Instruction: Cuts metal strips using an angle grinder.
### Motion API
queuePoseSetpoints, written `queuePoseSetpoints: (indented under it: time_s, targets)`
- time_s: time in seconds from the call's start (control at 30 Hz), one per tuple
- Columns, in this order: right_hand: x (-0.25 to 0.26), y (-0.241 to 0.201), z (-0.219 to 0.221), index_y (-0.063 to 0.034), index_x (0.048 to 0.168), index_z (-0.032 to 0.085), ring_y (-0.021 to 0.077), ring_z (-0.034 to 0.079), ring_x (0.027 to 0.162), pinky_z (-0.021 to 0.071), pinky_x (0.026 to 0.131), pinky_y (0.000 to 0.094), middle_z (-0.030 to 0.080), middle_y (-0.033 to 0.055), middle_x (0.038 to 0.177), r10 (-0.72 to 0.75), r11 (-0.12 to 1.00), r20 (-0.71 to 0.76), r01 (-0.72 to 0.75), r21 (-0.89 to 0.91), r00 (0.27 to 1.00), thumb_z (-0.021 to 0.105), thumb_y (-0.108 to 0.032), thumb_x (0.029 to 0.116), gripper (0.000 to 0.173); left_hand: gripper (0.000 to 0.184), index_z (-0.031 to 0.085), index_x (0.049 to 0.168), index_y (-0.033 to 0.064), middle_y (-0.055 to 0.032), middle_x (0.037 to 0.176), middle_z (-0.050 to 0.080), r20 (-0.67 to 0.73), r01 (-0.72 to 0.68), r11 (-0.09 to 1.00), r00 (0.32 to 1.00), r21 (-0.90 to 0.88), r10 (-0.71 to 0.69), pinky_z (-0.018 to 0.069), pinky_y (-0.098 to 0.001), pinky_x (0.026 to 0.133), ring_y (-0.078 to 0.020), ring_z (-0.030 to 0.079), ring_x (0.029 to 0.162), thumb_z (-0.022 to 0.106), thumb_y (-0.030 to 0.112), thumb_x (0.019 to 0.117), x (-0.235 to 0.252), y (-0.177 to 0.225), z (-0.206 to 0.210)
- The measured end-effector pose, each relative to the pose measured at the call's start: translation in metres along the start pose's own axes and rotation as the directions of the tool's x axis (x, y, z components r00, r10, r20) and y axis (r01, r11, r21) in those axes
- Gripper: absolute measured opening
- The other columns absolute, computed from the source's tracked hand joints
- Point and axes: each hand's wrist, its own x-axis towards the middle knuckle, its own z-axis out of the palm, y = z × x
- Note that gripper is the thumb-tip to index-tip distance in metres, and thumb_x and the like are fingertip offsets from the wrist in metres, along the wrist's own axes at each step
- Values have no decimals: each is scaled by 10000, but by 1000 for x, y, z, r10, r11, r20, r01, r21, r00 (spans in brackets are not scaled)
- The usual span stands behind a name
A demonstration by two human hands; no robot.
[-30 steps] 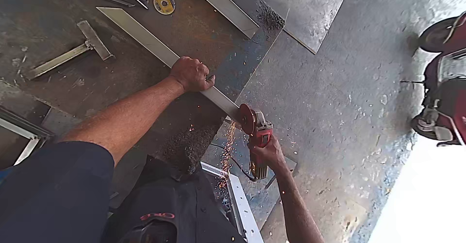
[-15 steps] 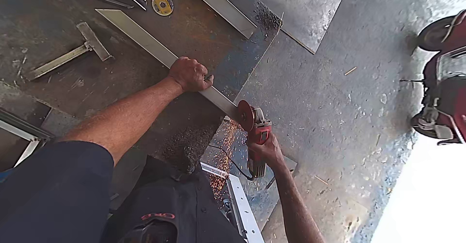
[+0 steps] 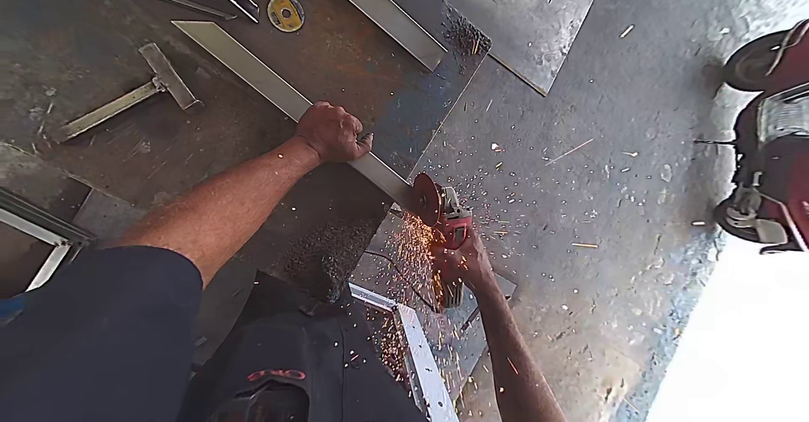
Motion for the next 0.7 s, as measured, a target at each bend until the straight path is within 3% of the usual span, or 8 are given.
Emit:
queuePoseSetpoints:
  time_s: [0.1,0.17,0.27,0.53,0.7]
  targets:
    - [7,3,2,-52,1270,603,167,692,958,569,869,436,710,80,1054,23,999,9,-23,-22,1000,841,-414,653,754,571,556,660,94,-124,651,634,-45,-9,1000,999,-13,8,480,-518,663,-320,680,702,385,536,980,-1,-2,3]
    - [9,11,6,-74,1201,626,128,703,873,598,801,395,714,37,976,34,998,-1,-34,54,999,839,-440,635,707,577,565,664,98,-120,659,641,-40,-6,1000,999,-12,6,486,-516,673,-315,684,710,379,542,983,-1,-1,3]
    - [0,19,14,-65,1185,629,112,706,869,606,802,374,718,27,962,23,986,-49,-15,166,999,848,-443,635,703,584,561,662,97,-121,656,640,-44,-5,1000,999,4,5,483,-509,671,-311,683,705,376,546,987,-1,-2,3]
    - [-83,31,46,-36,1194,613,172,734,819,641,730,389,731,69,946,194,824,-210,-43,565,958,856,-399,629,714,577,570,657,99,-111,652,650,-69,-20,1000,997,16,21,489,-507,669,-298,687,695,390,536,988,-1,-1,6]
    - [-142,42,81,-31,1226,601,198,731,797,631,708,422,729,83,948,341,741,-225,-114,661,913,849,-420,614,766,571,612,669,115,-83,678,679,-68,-14,1000,998,23,16,516,-483,689,-261,700,716,416,543,993,-4,0,0]
